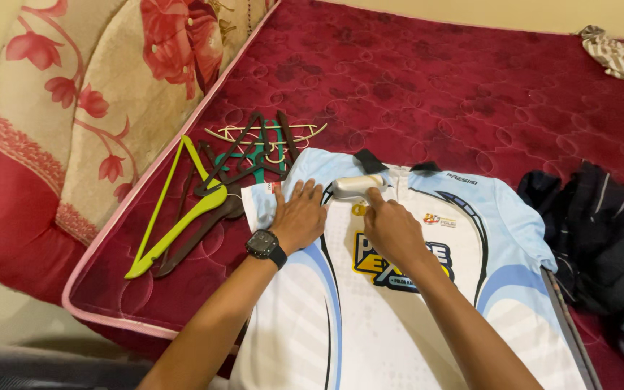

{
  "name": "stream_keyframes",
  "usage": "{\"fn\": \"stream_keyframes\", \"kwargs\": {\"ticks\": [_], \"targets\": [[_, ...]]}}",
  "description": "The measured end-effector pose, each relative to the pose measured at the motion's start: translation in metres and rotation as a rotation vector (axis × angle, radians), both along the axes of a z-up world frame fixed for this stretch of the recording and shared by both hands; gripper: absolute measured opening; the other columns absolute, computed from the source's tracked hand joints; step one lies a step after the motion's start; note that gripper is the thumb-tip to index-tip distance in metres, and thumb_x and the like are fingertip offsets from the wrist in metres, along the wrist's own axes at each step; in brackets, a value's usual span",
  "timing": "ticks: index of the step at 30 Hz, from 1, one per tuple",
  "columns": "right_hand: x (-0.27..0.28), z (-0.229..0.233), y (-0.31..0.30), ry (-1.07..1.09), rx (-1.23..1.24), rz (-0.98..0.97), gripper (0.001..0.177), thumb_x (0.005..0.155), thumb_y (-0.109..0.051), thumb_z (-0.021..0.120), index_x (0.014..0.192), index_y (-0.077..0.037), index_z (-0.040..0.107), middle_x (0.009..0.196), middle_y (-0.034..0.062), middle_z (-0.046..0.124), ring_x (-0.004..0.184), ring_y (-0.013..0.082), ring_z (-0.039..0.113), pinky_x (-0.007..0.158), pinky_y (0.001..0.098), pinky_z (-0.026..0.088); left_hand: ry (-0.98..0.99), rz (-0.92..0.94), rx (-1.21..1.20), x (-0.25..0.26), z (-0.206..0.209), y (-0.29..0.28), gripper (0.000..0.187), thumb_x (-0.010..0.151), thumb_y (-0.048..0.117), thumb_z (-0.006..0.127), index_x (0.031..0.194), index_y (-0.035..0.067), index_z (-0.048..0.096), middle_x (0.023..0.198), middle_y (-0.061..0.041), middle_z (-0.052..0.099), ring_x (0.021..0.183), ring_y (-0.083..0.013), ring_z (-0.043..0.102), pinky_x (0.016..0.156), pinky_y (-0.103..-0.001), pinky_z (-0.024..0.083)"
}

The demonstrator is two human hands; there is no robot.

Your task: The person uses a lint roller to remove lint from a light blue and white sports jersey laid flat on a red patterned mattress. The person rolls the adhesive roller repeatedly over the front of the jersey, covering the chest, sides, and lower sections.

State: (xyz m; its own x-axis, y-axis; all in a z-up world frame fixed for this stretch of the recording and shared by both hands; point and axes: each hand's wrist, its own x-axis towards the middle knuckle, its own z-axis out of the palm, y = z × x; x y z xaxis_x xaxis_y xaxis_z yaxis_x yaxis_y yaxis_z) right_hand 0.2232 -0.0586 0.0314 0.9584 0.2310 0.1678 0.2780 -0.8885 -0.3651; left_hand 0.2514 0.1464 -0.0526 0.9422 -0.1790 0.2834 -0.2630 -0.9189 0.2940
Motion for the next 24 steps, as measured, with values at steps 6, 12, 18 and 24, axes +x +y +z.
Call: {"fn": "stream_keyframes", "kwargs": {"ticks": [6,12,18,24], "targets": [[0.038,-0.015,0.011,-0.051,0.031,0.051,0.040,0.097,-0.022,0.051,0.132,-0.005,0.056,0.091,0.0267,0.071,0.089,0.0452,0.069,0.078,0.0583,0.052,0.060,0.066,0.107,0.000,0.022,-0.008,0.060,0.091,0.029,0.052,0.137,-0.007,0.047,0.152,-0.026,0.041,0.139,-0.0433,0.037,0.112,-0.078,0.008],[0.067,-0.023,0.017,-0.045,0.000,0.052,0.039,0.095,-0.021,0.052,0.130,-0.005,0.057,0.087,0.0252,0.072,0.086,0.0441,0.070,0.078,0.0570,0.052,0.145,0.121,0.202,0.027,0.032,-0.006,0.053,0.094,0.023,0.054,0.140,-0.003,0.051,0.146,-0.020,0.051,0.143,-0.0381,0.042,0.122,-0.074,0.013],[0.055,-0.011,0.016,0.009,0.008,0.070,0.041,0.098,-0.022,0.049,0.136,-0.005,0.051,0.090,0.0264,0.070,0.089,0.0445,0.069,0.079,0.0564,0.052,0.039,0.054,0.121,0.079,0.008,0.014,0.060,0.090,0.018,0.053,0.148,0.003,0.044,0.158,-0.015,0.040,0.149,-0.0389,0.029,0.113,-0.073,0.020],[0.025,0.007,0.008,0.062,-0.061,0.071,0.049,0.097,-0.023,0.049,0.142,-0.004,0.048,0.094,0.0250,0.071,0.089,0.0432,0.069,0.079,0.0563,0.052,0.005,0.029,0.139,0.081,0.000,0.025,0.062,0.095,0.030,0.042,0.150,0.001,0.040,0.159,-0.016,0.037,0.149,-0.0366,0.027,0.113,-0.073,0.016]]}}
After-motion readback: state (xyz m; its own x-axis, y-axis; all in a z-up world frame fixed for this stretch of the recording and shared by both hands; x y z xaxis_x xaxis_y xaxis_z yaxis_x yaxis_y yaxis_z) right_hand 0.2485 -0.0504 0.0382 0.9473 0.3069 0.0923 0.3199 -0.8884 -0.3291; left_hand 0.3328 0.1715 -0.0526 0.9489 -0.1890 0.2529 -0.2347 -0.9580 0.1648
